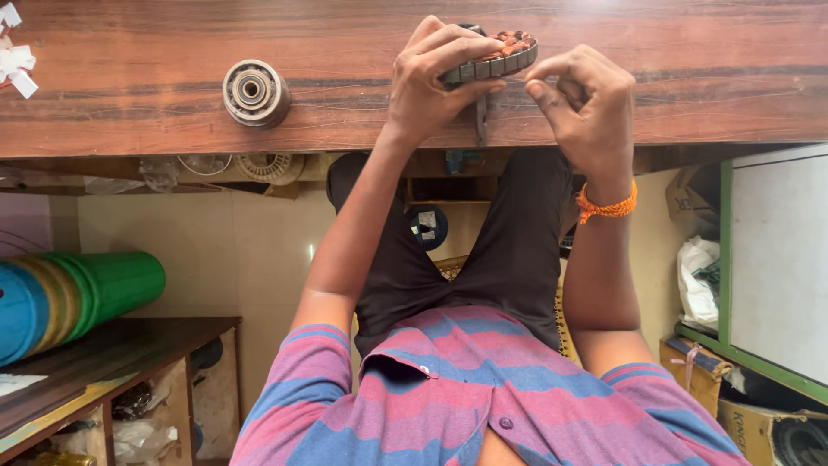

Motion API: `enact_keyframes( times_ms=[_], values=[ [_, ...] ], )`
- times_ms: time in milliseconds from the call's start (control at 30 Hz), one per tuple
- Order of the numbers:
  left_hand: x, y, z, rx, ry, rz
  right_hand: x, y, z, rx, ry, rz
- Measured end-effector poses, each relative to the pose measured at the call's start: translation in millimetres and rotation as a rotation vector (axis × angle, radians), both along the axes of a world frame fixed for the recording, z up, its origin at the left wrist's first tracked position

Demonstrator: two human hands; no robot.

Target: The person sits at a workbench and works on an electric motor armature, using their fingers to press and adjust the copper windings around the commutator, turning the armature to reach different sides. A bearing and other motor parts rest on the bench nearby.

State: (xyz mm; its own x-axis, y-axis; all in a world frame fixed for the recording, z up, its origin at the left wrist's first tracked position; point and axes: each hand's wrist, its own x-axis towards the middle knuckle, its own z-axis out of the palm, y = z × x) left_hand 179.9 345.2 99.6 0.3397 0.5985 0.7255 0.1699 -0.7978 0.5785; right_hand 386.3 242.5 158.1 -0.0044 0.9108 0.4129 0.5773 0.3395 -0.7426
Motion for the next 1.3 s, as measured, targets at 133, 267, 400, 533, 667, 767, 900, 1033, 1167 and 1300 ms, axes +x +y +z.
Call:
enact_keyframes(
  times_ms=[133,267,400,533,667,767,900,1033,1167,1300],
  values=[
    [-6.7,1.4,0.2,-0.002,0.016,-0.012,-9.3,15.4,3.6,0.101,-0.055,0.027],
    [-7.3,-0.2,2.5,0.004,0.019,0.008,-14.9,28.3,2.8,0.159,-0.069,0.086],
    [-4.5,-6.4,4.0,-0.046,-0.002,0.026,-12.8,33.5,4.0,0.143,-0.073,0.115],
    [0.3,-17.1,4.0,-0.076,-0.01,0.082,-12.6,28.8,9.7,0.138,-0.07,0.133],
    [3.1,-19.8,4.2,-0.052,-0.017,0.121,-16.6,25.0,17.1,0.12,-0.105,0.077],
    [3.3,-18.5,6.8,-0.058,-0.041,0.088,-17.4,29.3,20.1,0.159,-0.177,0.049],
    [2.4,-23.5,17.8,-0.004,0.029,0.133,-15.4,44.7,20.3,0.208,-0.17,0.136],
    [-3.0,-29.0,33.4,-0.045,0.127,0.127,-12.9,56.0,18.3,0.266,-0.205,0.144],
    [2.0,-8.7,41.2,-0.421,0.063,0.055,-8.6,62.2,11.9,0.131,-0.144,0.035],
    [14.0,24.0,33.6,-0.481,0.152,-0.096,-1.3,63.0,2.5,0.147,-0.064,0.037]
  ],
)
